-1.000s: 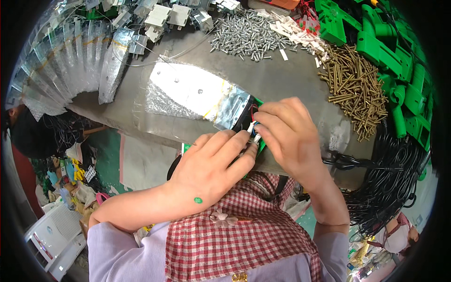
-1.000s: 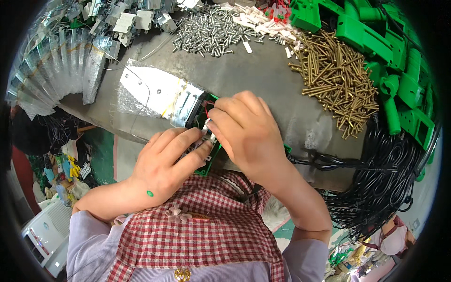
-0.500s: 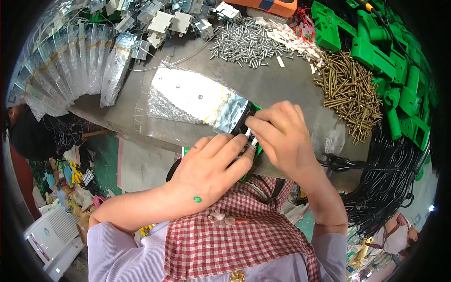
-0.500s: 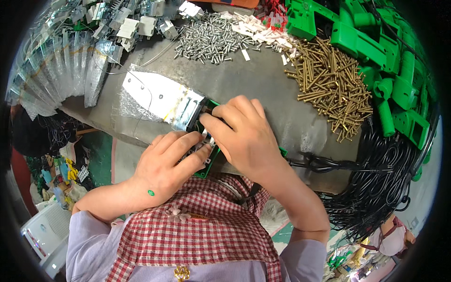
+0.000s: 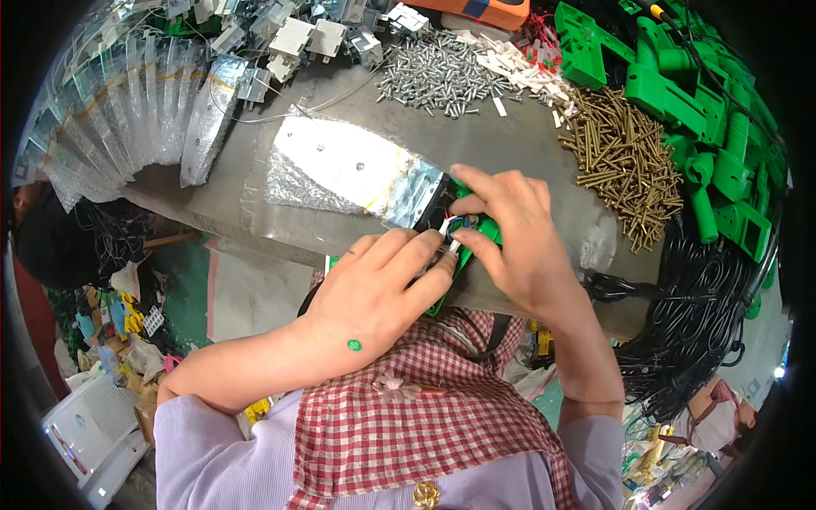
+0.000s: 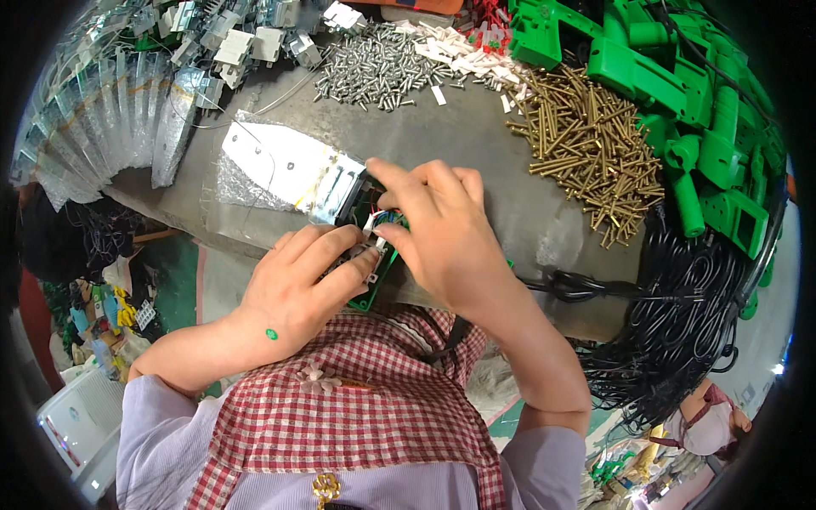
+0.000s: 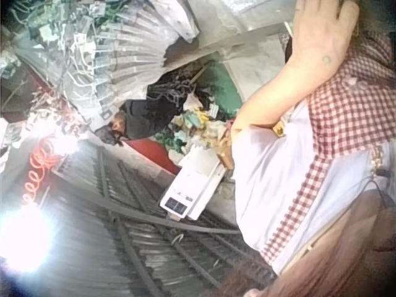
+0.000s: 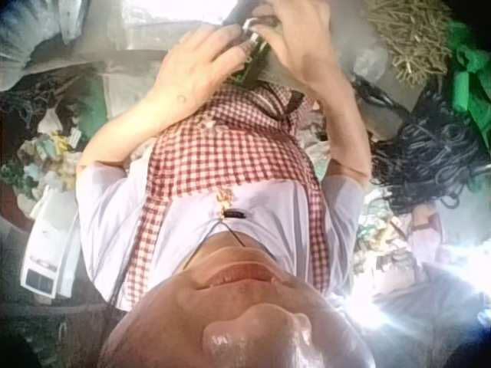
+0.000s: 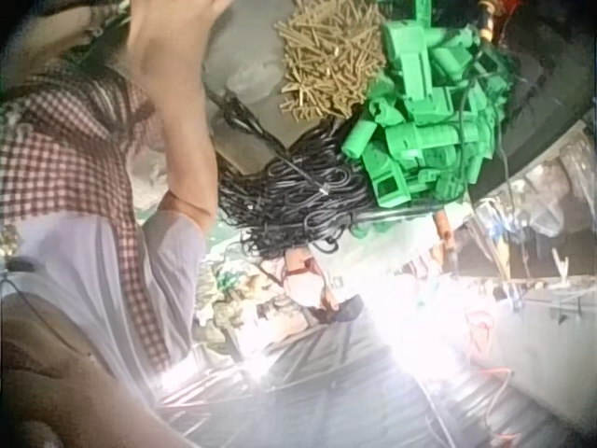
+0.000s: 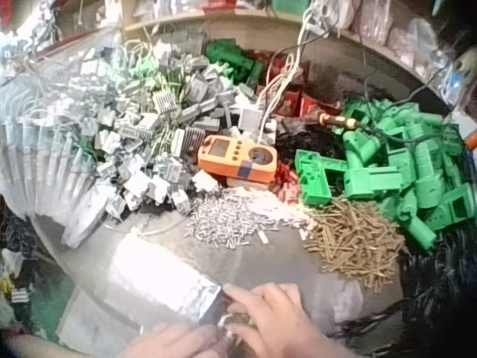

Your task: Assembling a handheld electronic device, involving fitting components into a green plastic housing, wiring, and soldering.

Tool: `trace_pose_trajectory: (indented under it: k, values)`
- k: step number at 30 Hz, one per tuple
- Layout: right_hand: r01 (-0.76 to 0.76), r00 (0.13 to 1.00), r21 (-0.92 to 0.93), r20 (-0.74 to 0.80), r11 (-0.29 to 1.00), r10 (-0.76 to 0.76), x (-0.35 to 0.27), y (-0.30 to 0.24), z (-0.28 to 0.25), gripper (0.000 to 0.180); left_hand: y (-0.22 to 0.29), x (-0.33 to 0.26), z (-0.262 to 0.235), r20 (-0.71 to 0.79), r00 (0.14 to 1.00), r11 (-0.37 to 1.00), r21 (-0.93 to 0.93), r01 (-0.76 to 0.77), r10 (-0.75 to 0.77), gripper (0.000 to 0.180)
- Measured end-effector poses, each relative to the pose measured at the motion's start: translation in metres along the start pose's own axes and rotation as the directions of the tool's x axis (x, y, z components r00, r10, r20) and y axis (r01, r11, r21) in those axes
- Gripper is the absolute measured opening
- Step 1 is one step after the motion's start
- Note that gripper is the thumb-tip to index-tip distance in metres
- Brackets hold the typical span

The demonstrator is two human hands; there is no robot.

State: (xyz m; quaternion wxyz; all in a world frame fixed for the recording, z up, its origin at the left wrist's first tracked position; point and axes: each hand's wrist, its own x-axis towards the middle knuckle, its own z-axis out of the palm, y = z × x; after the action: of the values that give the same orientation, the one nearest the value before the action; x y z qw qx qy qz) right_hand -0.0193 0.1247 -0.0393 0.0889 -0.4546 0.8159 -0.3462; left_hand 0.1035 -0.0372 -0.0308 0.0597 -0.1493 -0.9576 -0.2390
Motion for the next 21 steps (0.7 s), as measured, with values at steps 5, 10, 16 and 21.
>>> trace_pose_trajectory:
  k: [5, 10, 16, 21]
  values:
    - [-0.068, 0.994, 0.230, -0.069, 0.971, 0.086, -0.006, 0.006, -0.012, 0.037, 0.001, 0.001, 0.000, -0.013, 1.000, 1.000, -0.011, -0.010, 0.010, 0.039]
    - [0.053, 0.998, -0.023, 0.024, 0.998, -0.052, -0.010, 0.004, -0.020, 0.032, 0.000, -0.002, 0.000, -0.028, 0.999, 1.000, 0.004, -0.021, 0.021, 0.041]
    - [0.065, 0.992, -0.147, -0.096, 0.987, -0.080, 0.019, 0.016, -0.055, 0.014, 0.001, -0.006, -0.002, -0.002, 1.000, 1.000, -0.011, -0.002, 0.002, 0.041]
    - [0.116, 0.988, -0.024, 0.105, 0.993, -0.113, 0.021, 0.008, -0.042, 0.022, 0.001, -0.001, -0.004, -0.015, 0.999, 0.999, -0.015, -0.029, 0.029, 0.032]
